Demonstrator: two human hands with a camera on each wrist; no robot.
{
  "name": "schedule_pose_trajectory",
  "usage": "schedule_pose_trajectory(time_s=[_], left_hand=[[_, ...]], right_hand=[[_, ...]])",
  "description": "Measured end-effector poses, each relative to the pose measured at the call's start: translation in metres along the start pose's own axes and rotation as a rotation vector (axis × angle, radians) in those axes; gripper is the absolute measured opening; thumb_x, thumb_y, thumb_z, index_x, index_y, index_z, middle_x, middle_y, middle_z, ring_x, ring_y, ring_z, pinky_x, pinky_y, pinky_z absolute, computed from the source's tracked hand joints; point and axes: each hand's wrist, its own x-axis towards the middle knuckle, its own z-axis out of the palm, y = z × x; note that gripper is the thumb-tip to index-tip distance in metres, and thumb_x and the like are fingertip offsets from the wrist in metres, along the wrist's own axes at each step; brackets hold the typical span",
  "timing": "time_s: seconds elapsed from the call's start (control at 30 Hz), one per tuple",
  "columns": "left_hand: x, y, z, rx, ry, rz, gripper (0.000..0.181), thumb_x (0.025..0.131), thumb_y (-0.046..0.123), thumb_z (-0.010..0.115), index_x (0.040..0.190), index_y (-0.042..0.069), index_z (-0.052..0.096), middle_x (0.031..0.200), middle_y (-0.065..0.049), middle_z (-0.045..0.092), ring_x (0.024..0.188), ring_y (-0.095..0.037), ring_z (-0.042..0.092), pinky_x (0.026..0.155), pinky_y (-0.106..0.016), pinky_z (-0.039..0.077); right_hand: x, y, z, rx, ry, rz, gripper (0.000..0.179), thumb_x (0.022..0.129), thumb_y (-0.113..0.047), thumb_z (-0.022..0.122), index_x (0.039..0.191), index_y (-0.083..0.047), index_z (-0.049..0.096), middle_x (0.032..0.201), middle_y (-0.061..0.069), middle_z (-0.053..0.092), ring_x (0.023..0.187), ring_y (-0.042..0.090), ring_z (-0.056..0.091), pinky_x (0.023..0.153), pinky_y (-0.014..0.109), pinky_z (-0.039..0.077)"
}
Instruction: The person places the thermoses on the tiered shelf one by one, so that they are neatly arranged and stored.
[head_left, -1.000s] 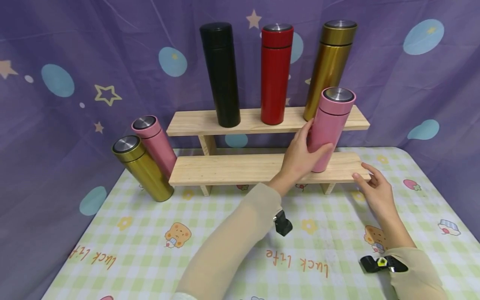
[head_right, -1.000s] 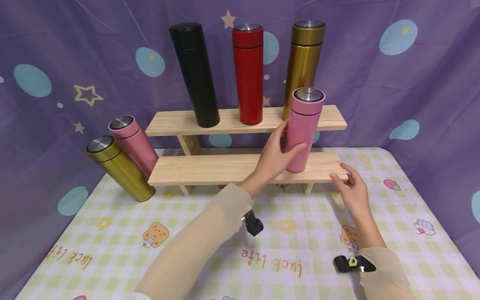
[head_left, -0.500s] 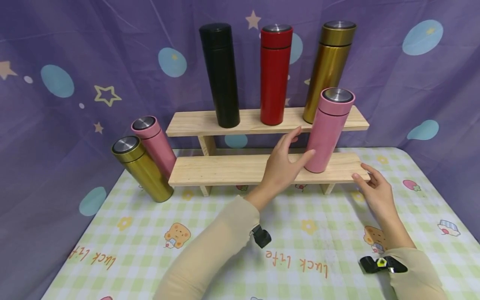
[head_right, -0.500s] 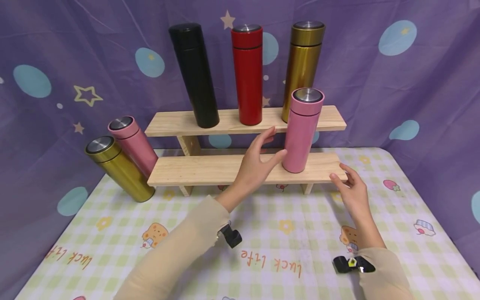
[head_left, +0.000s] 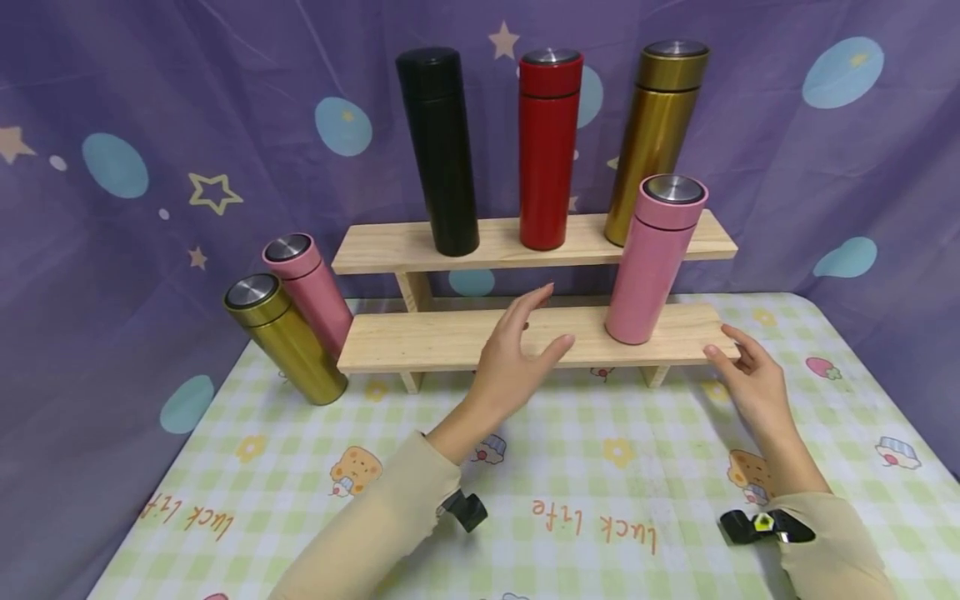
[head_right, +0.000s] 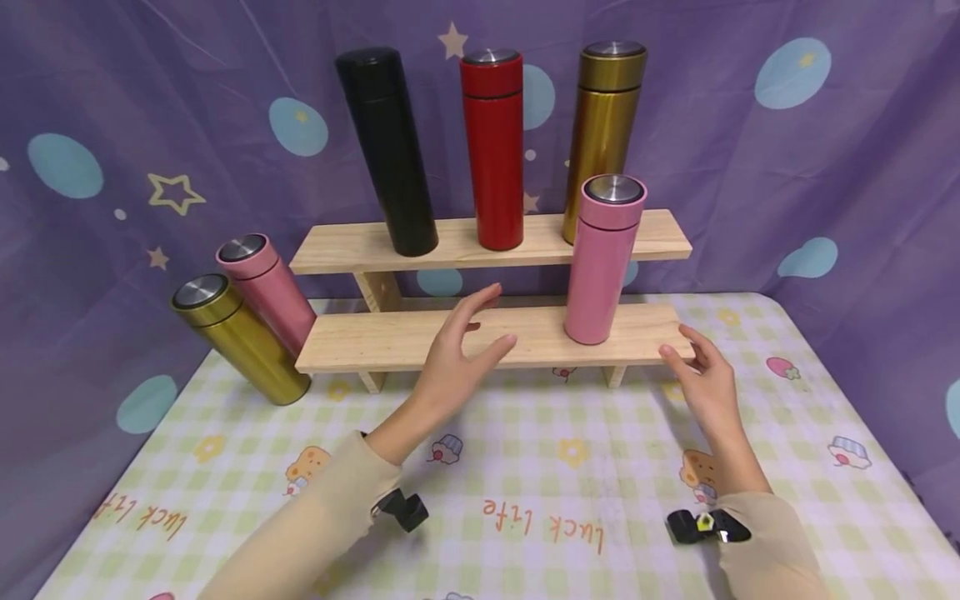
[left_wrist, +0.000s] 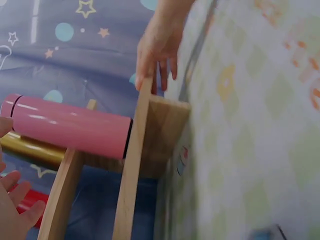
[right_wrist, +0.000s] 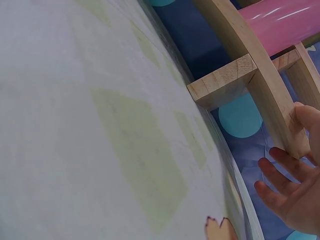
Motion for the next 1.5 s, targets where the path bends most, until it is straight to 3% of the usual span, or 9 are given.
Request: schedule_pose_trajectory(time_s=[0.1, 0.23, 0.4, 0.6, 0.77, 0.97, 1.27, 1.37, 1.5], left_hand=[[-0.01, -0.005, -0.011, 0.01, -0.013, 0.006, 0.061, 0.095, 0.032, 0.069, 0.15, 0.025, 0.042, 0.145, 0.009, 0.046, 0.133, -0.009, 0.042, 0.108, -0.037, 0.037], [-0.02, -0.01, -0.021, -0.022, -0.012, 0.01, 0.058, 0.096, 0.027, 0.068, 0.149, 0.023, 0.043, 0.145, 0.003, 0.047, 0.132, -0.01, 0.042, 0.107, -0.039, 0.038], [-0.033, -0.015, -0.032, -0.061, -0.002, -0.021, 0.055, 0.096, 0.025, 0.067, 0.147, 0.023, 0.045, 0.144, 0.002, 0.048, 0.131, -0.012, 0.043, 0.105, -0.039, 0.04], [-0.051, -0.026, -0.05, -0.071, 0.021, -0.057, 0.056, 0.095, 0.024, 0.069, 0.146, 0.025, 0.047, 0.144, 0.001, 0.048, 0.131, -0.014, 0.044, 0.105, -0.041, 0.039], [-0.062, -0.033, -0.066, -0.051, 0.058, -0.06, 0.056, 0.095, 0.021, 0.07, 0.145, 0.024, 0.047, 0.145, 0.003, 0.048, 0.132, -0.014, 0.044, 0.106, -0.042, 0.037], [-0.072, -0.038, -0.083, -0.033, 0.081, -0.072, 0.056, 0.095, 0.018, 0.069, 0.146, 0.024, 0.047, 0.146, 0.003, 0.047, 0.132, -0.014, 0.043, 0.107, -0.041, 0.036], [-0.092, -0.043, -0.107, -0.002, 0.118, -0.129, 0.055, 0.096, 0.014, 0.067, 0.146, 0.017, 0.046, 0.147, -0.002, 0.045, 0.134, -0.016, 0.04, 0.107, -0.046, 0.034], [-0.098, -0.045, -0.115, 0.012, 0.133, -0.14, 0.054, 0.097, 0.013, 0.066, 0.146, 0.015, 0.045, 0.148, -0.005, 0.045, 0.135, -0.017, 0.039, 0.107, -0.045, 0.033], [-0.104, -0.046, -0.126, 0.03, 0.157, -0.153, 0.055, 0.097, 0.012, 0.066, 0.147, 0.013, 0.044, 0.148, -0.005, 0.043, 0.135, -0.017, 0.038, 0.107, -0.035, 0.034]], right_hand=[[0.0, 0.001, 0.0, 0.002, 0.003, 0.005, 0.072, 0.096, -0.05, 0.059, 0.155, -0.017, 0.035, 0.156, 0.023, 0.029, 0.113, 0.016, 0.054, 0.073, 0.005, 0.042], [0.0, 0.001, -0.002, -0.004, 0.0, 0.005, 0.073, 0.096, -0.05, 0.058, 0.155, -0.017, 0.034, 0.156, 0.022, 0.029, 0.113, 0.013, 0.054, 0.073, 0.005, 0.042], [0.001, 0.002, -0.005, 0.0, -0.003, 0.001, 0.072, 0.096, -0.049, 0.059, 0.156, -0.017, 0.033, 0.157, 0.021, 0.027, 0.113, 0.012, 0.052, 0.074, 0.004, 0.042], [0.002, 0.001, -0.003, 0.005, -0.009, 0.014, 0.072, 0.096, -0.05, 0.058, 0.156, -0.019, 0.033, 0.158, 0.02, 0.025, 0.123, 0.027, 0.049, 0.074, 0.004, 0.042], [0.003, -0.001, -0.003, -0.004, -0.004, -0.001, 0.072, 0.096, -0.051, 0.058, 0.156, -0.019, 0.033, 0.157, 0.021, 0.027, 0.12, 0.026, 0.05, 0.073, 0.005, 0.042], [0.003, 0.001, -0.002, 0.0, -0.006, 0.015, 0.073, 0.095, -0.051, 0.059, 0.156, -0.018, 0.033, 0.157, 0.02, 0.027, 0.115, 0.017, 0.052, 0.073, 0.005, 0.043], [0.001, 0.002, 0.0, 0.005, -0.005, 0.016, 0.071, 0.096, -0.051, 0.057, 0.156, -0.019, 0.033, 0.158, 0.02, 0.025, 0.13, 0.041, 0.044, 0.075, 0.004, 0.041], [0.0, 0.001, 0.0, 0.008, -0.002, 0.019, 0.071, 0.096, -0.051, 0.057, 0.156, -0.02, 0.034, 0.158, 0.02, 0.024, 0.131, 0.042, 0.043, 0.075, 0.004, 0.04], [0.0, 0.001, 0.001, 0.009, -0.001, 0.023, 0.072, 0.096, -0.051, 0.058, 0.155, -0.019, 0.034, 0.158, 0.02, 0.026, 0.128, 0.039, 0.045, 0.075, 0.005, 0.041]])
